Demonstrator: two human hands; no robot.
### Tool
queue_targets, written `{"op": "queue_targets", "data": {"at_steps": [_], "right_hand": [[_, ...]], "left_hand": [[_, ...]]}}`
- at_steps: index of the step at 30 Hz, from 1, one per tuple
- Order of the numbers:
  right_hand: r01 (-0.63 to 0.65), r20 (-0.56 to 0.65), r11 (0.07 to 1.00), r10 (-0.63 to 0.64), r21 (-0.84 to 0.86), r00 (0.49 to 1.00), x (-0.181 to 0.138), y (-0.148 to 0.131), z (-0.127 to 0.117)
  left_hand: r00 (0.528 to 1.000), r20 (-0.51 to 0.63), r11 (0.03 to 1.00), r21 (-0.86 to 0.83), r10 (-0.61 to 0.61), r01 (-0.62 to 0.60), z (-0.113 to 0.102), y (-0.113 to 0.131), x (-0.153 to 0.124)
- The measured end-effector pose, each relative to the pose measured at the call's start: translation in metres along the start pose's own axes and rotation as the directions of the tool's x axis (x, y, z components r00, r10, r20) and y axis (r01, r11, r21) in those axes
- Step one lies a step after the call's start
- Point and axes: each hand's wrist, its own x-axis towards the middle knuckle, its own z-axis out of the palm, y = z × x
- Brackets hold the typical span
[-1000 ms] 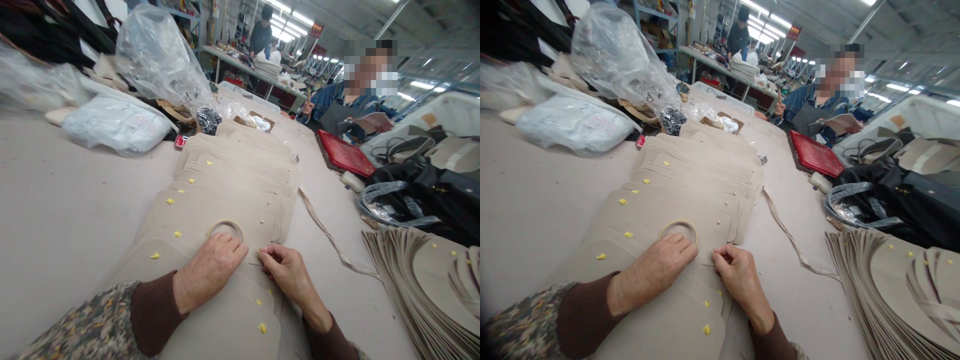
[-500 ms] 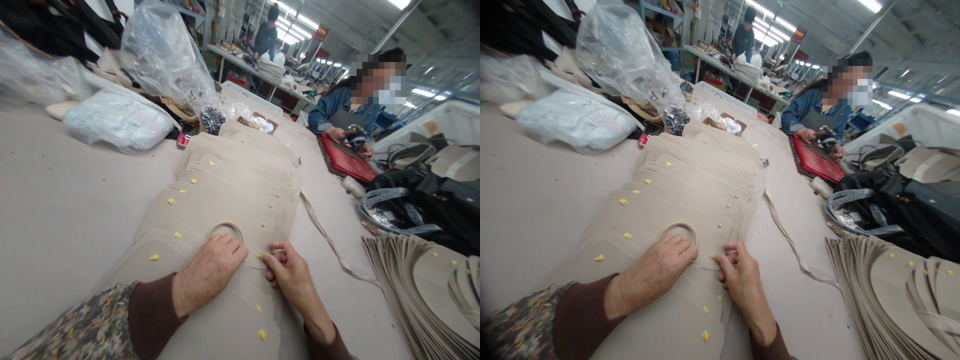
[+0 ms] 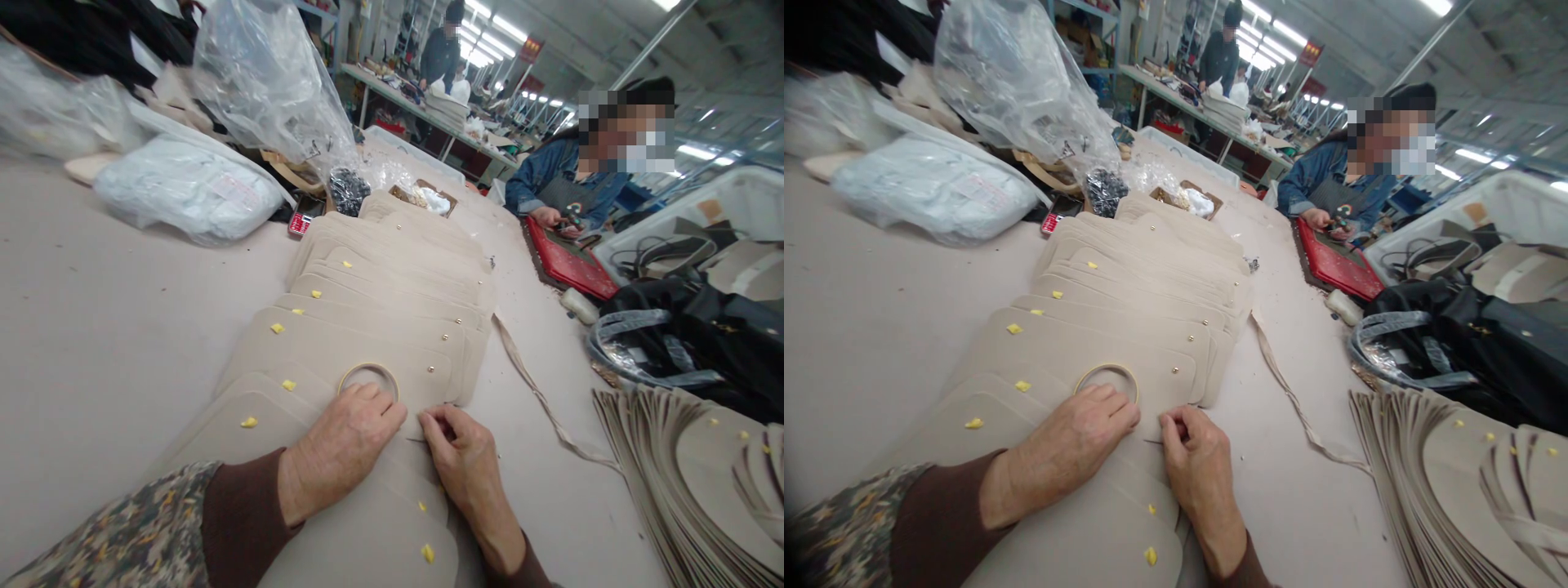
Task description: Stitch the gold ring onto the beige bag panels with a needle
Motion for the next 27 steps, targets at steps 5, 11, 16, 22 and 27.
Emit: {"op": "queue_targets", "data": {"at_steps": [5,11,16,22,27], "right_hand": [[-0.081,0.067,0.995,0.085,-0.062,0.994,0.006,-0.007,-0.002],[-0.088,0.261,0.996,0.092,-0.029,0.961,0.001,-0.012,-0.015],[-0.154,0.234,0.957,0.095,0.247,0.968,-0.001,0.003,-0.020],[0.131,-0.059,0.894,-0.117,0.428,0.991,-0.006,-0.005,-0.033],[0.446,-0.160,0.844,-0.416,0.298,0.895,-0.008,-0.021,-0.031]], "left_hand": [[1.000,-0.010,1.000,-0.002,0.004,-0.004,0.001,-0.001,0.000],[0.991,-0.119,0.991,-0.107,0.066,-0.079,-0.014,-0.006,-0.002],[0.963,-0.251,0.960,-0.230,0.101,-0.161,-0.022,-0.004,-0.003],[0.953,-0.282,0.963,-0.206,0.113,-0.175,-0.016,0.003,0.000],[0.949,-0.292,0.965,-0.190,0.121,-0.181,-0.012,0.011,0.002]]}}
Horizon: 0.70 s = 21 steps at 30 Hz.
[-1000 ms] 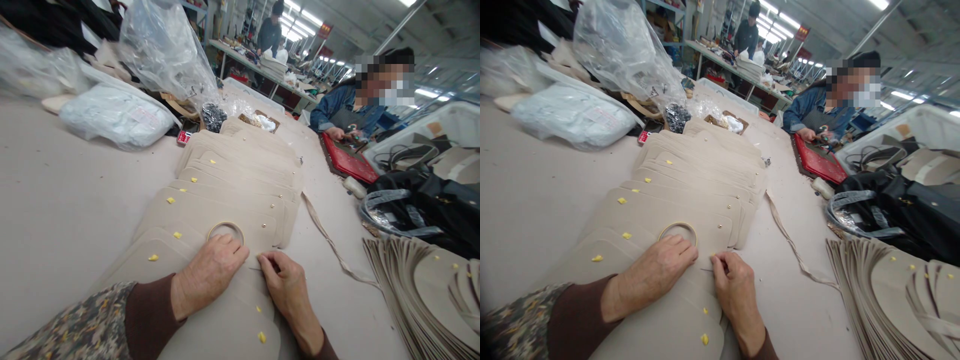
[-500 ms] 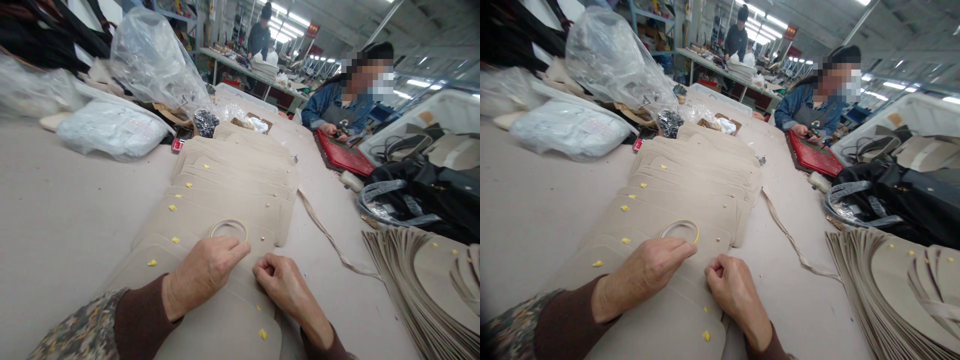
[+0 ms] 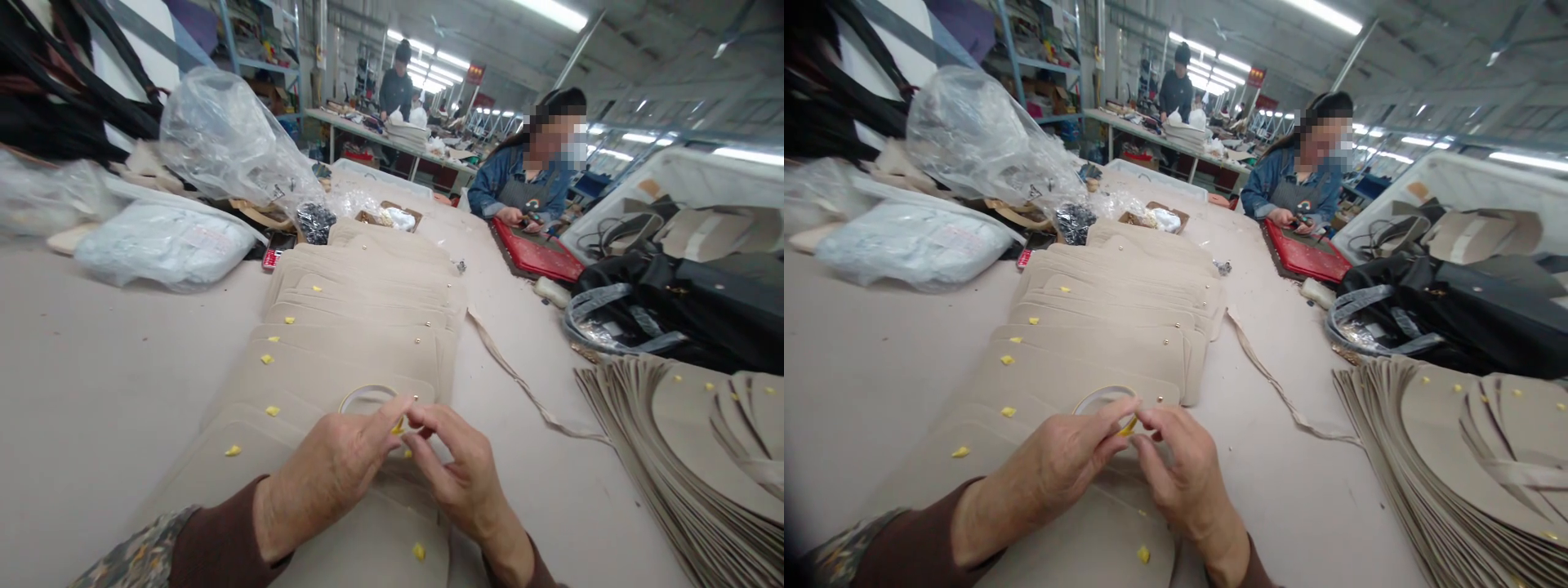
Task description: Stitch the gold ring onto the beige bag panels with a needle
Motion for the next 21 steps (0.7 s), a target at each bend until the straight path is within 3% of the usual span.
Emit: {"op": "queue_targets", "data": {"at_steps": [3,6,10,12,14,17,19,21], "right_hand": [[0.087,0.012,0.994,-0.086,-0.064,0.996,-0.001,0.003,0.006],[0.141,-0.037,0.978,-0.148,-0.154,0.988,-0.005,0.008,0.010],[0.117,-0.128,0.965,-0.150,-0.235,0.980,-0.009,0.009,0.015],[-0.026,-0.157,0.991,0.004,-0.133,0.988,-0.008,0.007,0.017],[-0.278,-0.130,0.956,0.289,0.095,0.949,-0.006,0.007,0.018],[-0.559,-0.018,0.702,0.629,0.441,0.777,0.000,0.016,0.016],[-0.617,0.015,0.572,0.726,0.541,0.687,0.002,0.028,0.013],[-0.658,0.030,0.530,0.766,0.535,0.642,0.003,0.039,0.010]], "left_hand": [[1.000,-0.004,1.000,-0.010,0.004,-0.004,0.002,0.003,0.000],[0.997,0.062,0.997,-0.051,-0.050,0.053,0.001,0.003,0.001],[0.985,0.140,0.991,-0.084,-0.096,0.109,0.000,0.000,0.005],[0.992,0.104,0.995,-0.072,-0.067,0.074,-0.001,-0.001,0.008],[0.999,0.047,0.998,-0.050,-0.020,0.022,-0.001,0.001,0.012],[0.997,-0.027,0.998,-0.013,0.067,-0.067,0.001,0.002,0.017],[0.995,-0.037,0.995,0.040,0.089,-0.088,0.005,0.001,0.018],[0.999,0.014,0.989,0.140,0.047,-0.048,0.010,-0.004,0.018]]}}
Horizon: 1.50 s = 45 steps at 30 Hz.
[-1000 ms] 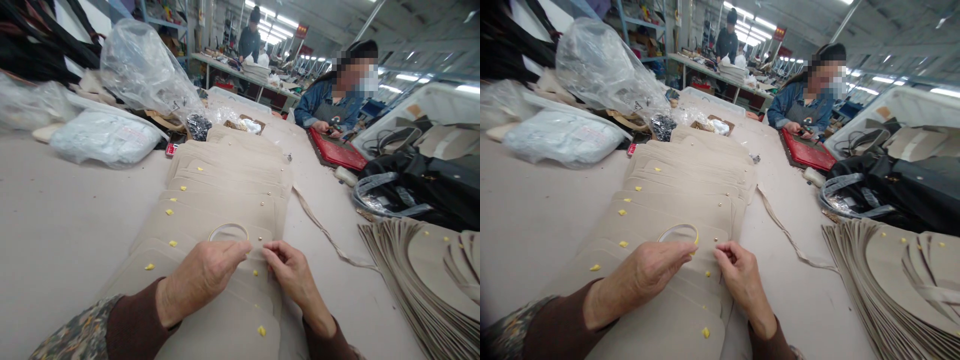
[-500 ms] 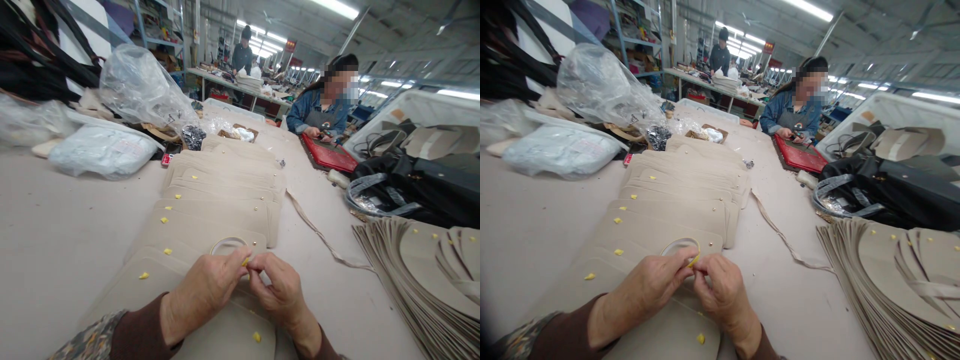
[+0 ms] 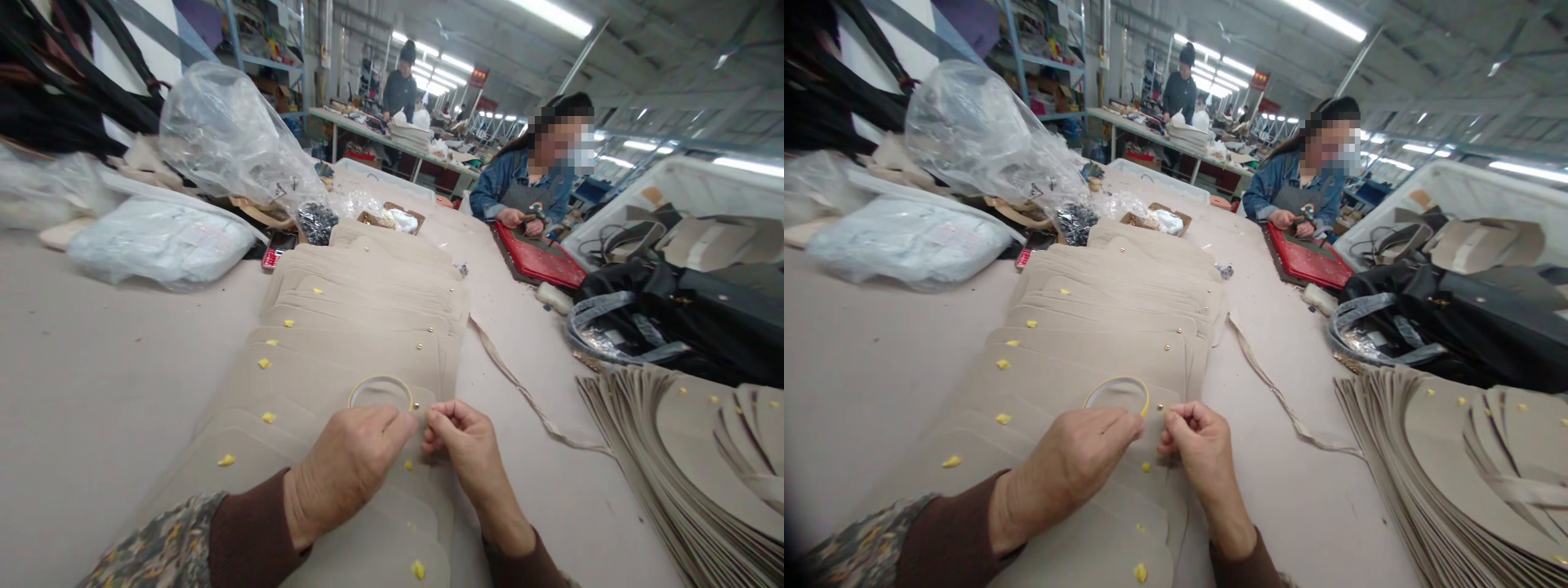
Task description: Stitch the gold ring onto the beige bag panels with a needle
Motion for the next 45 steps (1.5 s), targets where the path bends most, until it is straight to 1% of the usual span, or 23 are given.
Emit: {"op": "queue_targets", "data": {"at_steps": [1,3,5,7,9,11,13,14,15,17,19,22,23,25,27,29,31,33,36,38,41,43,45], "right_hand": [[-0.004,0.001,0.999,0.004,-0.032,1.000,0.004,0.002,-0.002],[0.029,0.018,0.993,-0.028,-0.111,0.999,0.008,0.006,-0.005],[0.085,0.037,0.978,-0.080,-0.188,0.996,0.008,0.009,-0.004],[0.135,0.052,0.946,-0.125,-0.293,0.991,0.008,0.010,-0.001],[0.199,0.059,0.877,-0.192,-0.437,0.980,0.007,0.008,0.002],[0.278,0.069,0.763,-0.294,-0.584,0.953,0.008,0.005,0.005],[0.342,0.091,0.650,-0.387,-0.679,0.917,0.010,0.002,0.008],[0.361,0.104,0.608,-0.415,-0.707,0.904,0.011,0.001,0.009],[0.372,0.118,0.581,-0.428,-0.724,0.896,0.012,0.001,0.009],[0.380,0.138,0.560,-0.426,-0.736,0.894,0.013,0.002,0.009],[0.360,0.114,0.571,-0.420,-0.738,0.900,0.013,0.004,0.007],[0.320,0.040,0.598,-0.432,-0.735,0.901,0.010,0.011,0.001],[0.329,0.046,0.595,-0.439,-0.733,0.897,0.009,0.013,-0.001],[0.388,0.108,0.565,-0.465,-0.728,0.879,0.005,0.016,-0.004],[0.455,0.173,0.514,-0.504,-0.727,0.846,0.003,0.019,-0.005],[0.488,0.194,0.468,-0.546,-0.736,0.815,0.003,0.019,-0.002],[0.495,0.198,0.434,-0.568,-0.753,0.799,0.005,0.017,0.002],[0.484,0.195,0.420,-0.566,-0.768,0.801,0.008,0.013,0.007],[0.427,0.172,0.420,-0.523,-0.801,0.835,0.012,0.007,0.013],[0.373,0.156,0.422,-0.465,-0.827,0.872,0.010,0.003,0.015],[0.320,0.172,0.438,-0.346,-0.840,0.922,0.004,-0.002,0.014],[0.306,0.191,0.470,-0.278,-0.828,0.942,-0.001,-0.005,0.012],[0.290,0.193,0.500,-0.238,-0.816,0.952,-0.002,-0.007,0.011]], "left_hand": [[0.998,0.050,0.998,0.059,-0.033,0.030,0.004,-0.003,-0.001],[0.982,0.162,0.985,0.156,-0.095,0.070,0.010,-0.007,-0.003],[0.961,0.247,0.978,0.194,-0.126,0.079,0.016,-0.010,-0.005],[0.949,0.286,0.978,0.195,-0.133,0.078,0.019,-0.011,-0.006],[0.947,0.292,0.979,0.186,-0.135,0.083,0.021,-0.011,-0.007],[0.947,0.289,0.980,0.176,-0.139,0.090,0.021,-0.011,-0.007],[0.947,0.289,0.981,0.172,-0.137,0.089,0.022,-0.011,-0.008],[0.947,0.291,0.982,0.170,-0.135,0.087,0.021,-0.011,-0.008],[0.946,0.294,0.982,0.167,-0.135,0.088,0.021,-0.012,-0.009],[0.942,0.305,0.983,0.156,-0.143,0.099,0.020,-0.012,-0.009],[0.934,0.319,0.981,0.151,-0.164,0.120,0.018,-0.011,-0.009],[0.925,0.336,0.979,0.152,-0.178,0.134,0.016,-0.011,-0.009],[0.924,0.339,0.979,0.152,-0.178,0.133,0.015,-0.011,-0.008],[0.923,0.342,0.980,0.151,-0.176,0.131,0.014,-0.011,-0.007],[0.922,0.344,0.979,0.157,-0.179,0.132,0.013,-0.011,-0.007],[0.918,0.353,0.978,0.166,-0.181,0.129,0.013,-0.011,-0.006],[0.915,0.361,0.977,0.176,-0.180,0.122,0.012,-0.010,-0.006],[0.915,0.361,0.975,0.188,-0.181,0.119,0.012,-0.010,-0.006],[0.918,0.351,0.973,0.196,-0.185,0.121,0.012,-0.008,-0.007],[0.923,0.343,0.976,0.181,-0.175,0.118,0.012,-0.008,-0.007],[0.930,0.329,0.983,0.135,-0.163,0.125,0.008,-0.008,-0.008],[0.944,0.296,0.987,0.096,-0.149,0.125,0.003,-0.011,-0.007],[0.963,0.241,0.992,0.050,-0.124,0.115,-0.003,-0.014,-0.006]]}}
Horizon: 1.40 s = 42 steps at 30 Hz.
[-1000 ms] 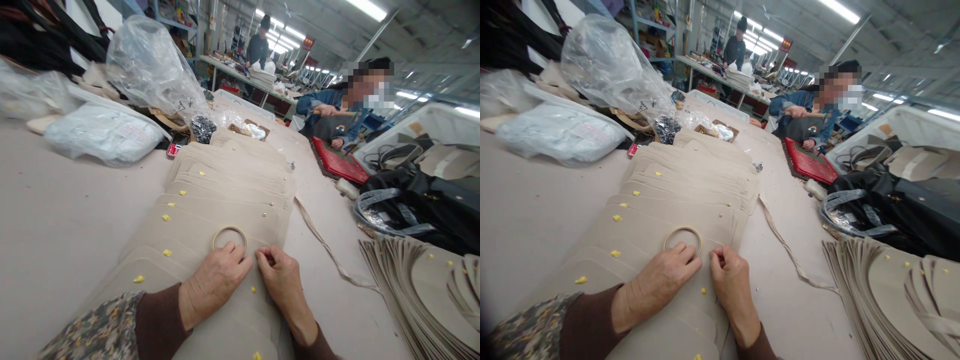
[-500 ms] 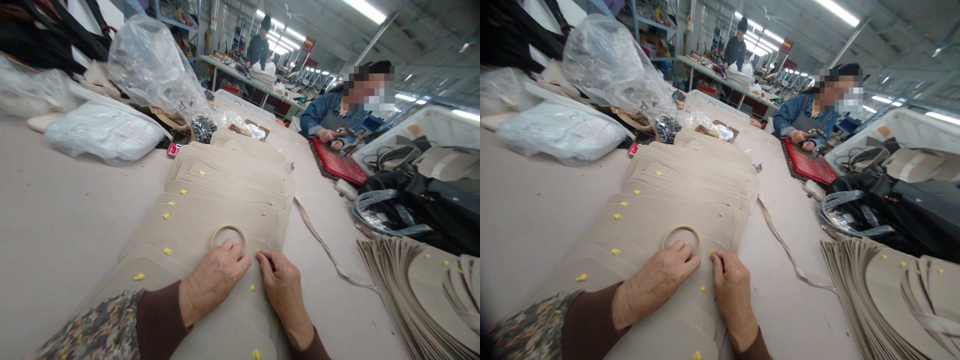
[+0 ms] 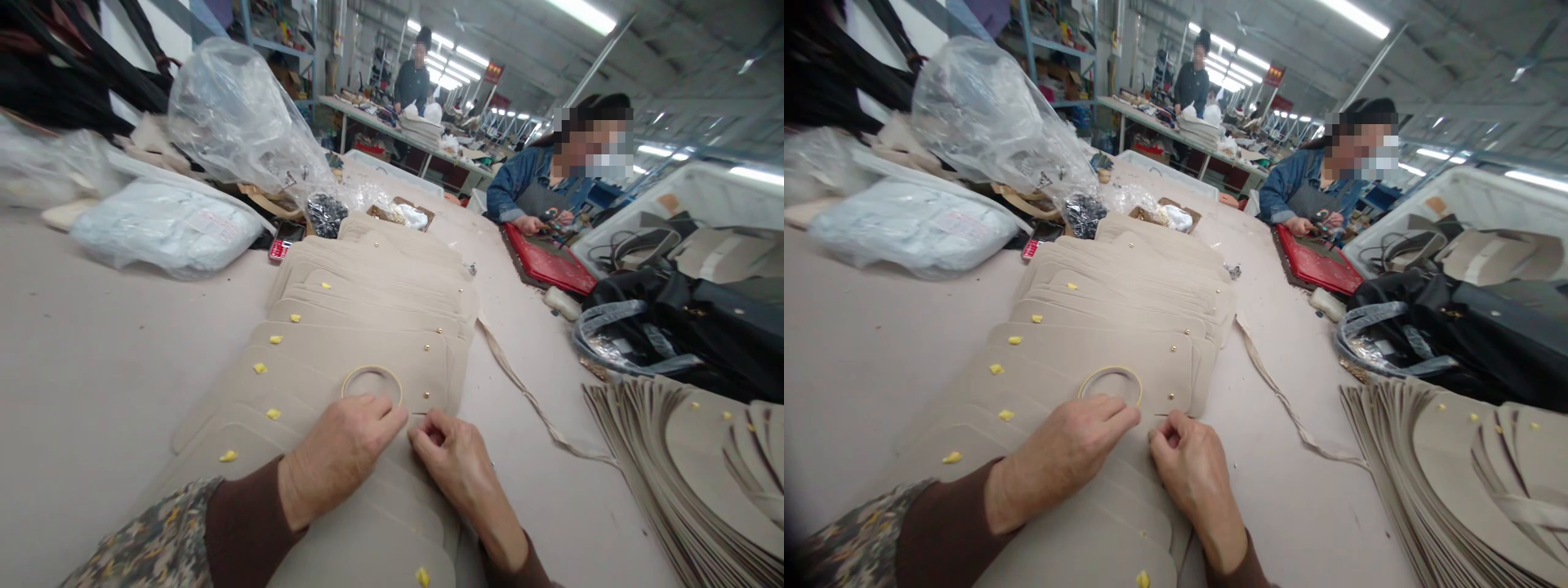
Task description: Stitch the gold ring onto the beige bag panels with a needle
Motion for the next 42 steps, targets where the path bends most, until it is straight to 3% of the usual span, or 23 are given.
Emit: {"op": "queue_targets", "data": {"at_steps": [5,8,11,13,18,24,27,29,31,33,35,38,42], "right_hand": [[-0.060,0.030,0.997,0.059,0.041,0.998,0.010,0.004,0.000],[-0.043,-0.027,0.980,0.049,0.196,0.998,0.011,0.008,-0.003],[0.042,-0.101,0.899,0.002,0.435,0.995,0.003,0.006,-0.013],[0.179,-0.152,0.849,-0.118,0.497,0.981,-0.004,0.000,-0.019],[0.522,-0.283,0.786,-0.445,0.330,0.850,-0.011,-0.017,-0.024],[0.595,-0.347,0.793,-0.526,0.128,0.776,-0.011,-0.014,-0.013],[0.571,-0.410,0.820,-0.505,0.049,0.760,-0.013,-0.013,-0.008],[0.538,-0.426,0.841,-0.465,0.063,0.776,-0.014,-0.013,-0.006],[0.453,-0.408,0.874,-0.355,0.174,0.841,-0.013,-0.015,-0.004],[0.286,-0.324,0.874,-0.159,0.394,0.933,-0.010,-0.015,-0.004],[0.092,-0.199,0.776,0.044,0.624,0.979,-0.003,-0.011,-0.005],[-0.071,-0.072,0.623,0.201,0.779,0.977,0.009,0.002,-0.009],[-0.116,-0.053,0.671,0.225,0.732,0.973,0.017,0.020,-0.009]], "left_hand": [[0.989,-0.142,0.994,-0.101,0.036,-0.051,-0.012,-0.006,0.002],[0.974,-0.225,0.983,-0.172,0.028,-0.067,-0.014,-0.005,0.000],[0.962,-0.273,0.976,-0.201,0.023,-0.081,-0.013,-0.001,-0.002],[0.959,-0.283,0.979,-0.187,0.024,-0.080,-0.012,0.001,-0.004],[0.958,-0.287,0.987,-0.145,0.024,-0.068,-0.007,0.008,-0.006],[0.972,-0.236,0.979,-0.198,-0.001,-0.048,-0.007,0.013,-0.004],[0.990,-0.123,0.962,-0.271,-0.062,0.027,-0.010,0.012,-0.001],[0.992,-0.094,0.959,-0.279,-0.084,0.055,-0.011,0.010,0.002],[0.991,-0.114,0.965,-0.258,-0.069,0.037,-0.012,0.009,0.005],[0.984,-0.177,0.977,-0.214,-0.017,-0.022,-0.012,0.010,0.009],[0.966,-0.252,0.980,-0.174,0.054,-0.100,-0.012,0.011,0.013],[0.946,-0.307,0.983,-0.117,0.101,-0.143,-0.009,0.010,0.018],[0.984,-0.175,0.996,0.087,0.023,-0.008,0.002,-0.003,0.026]]}}
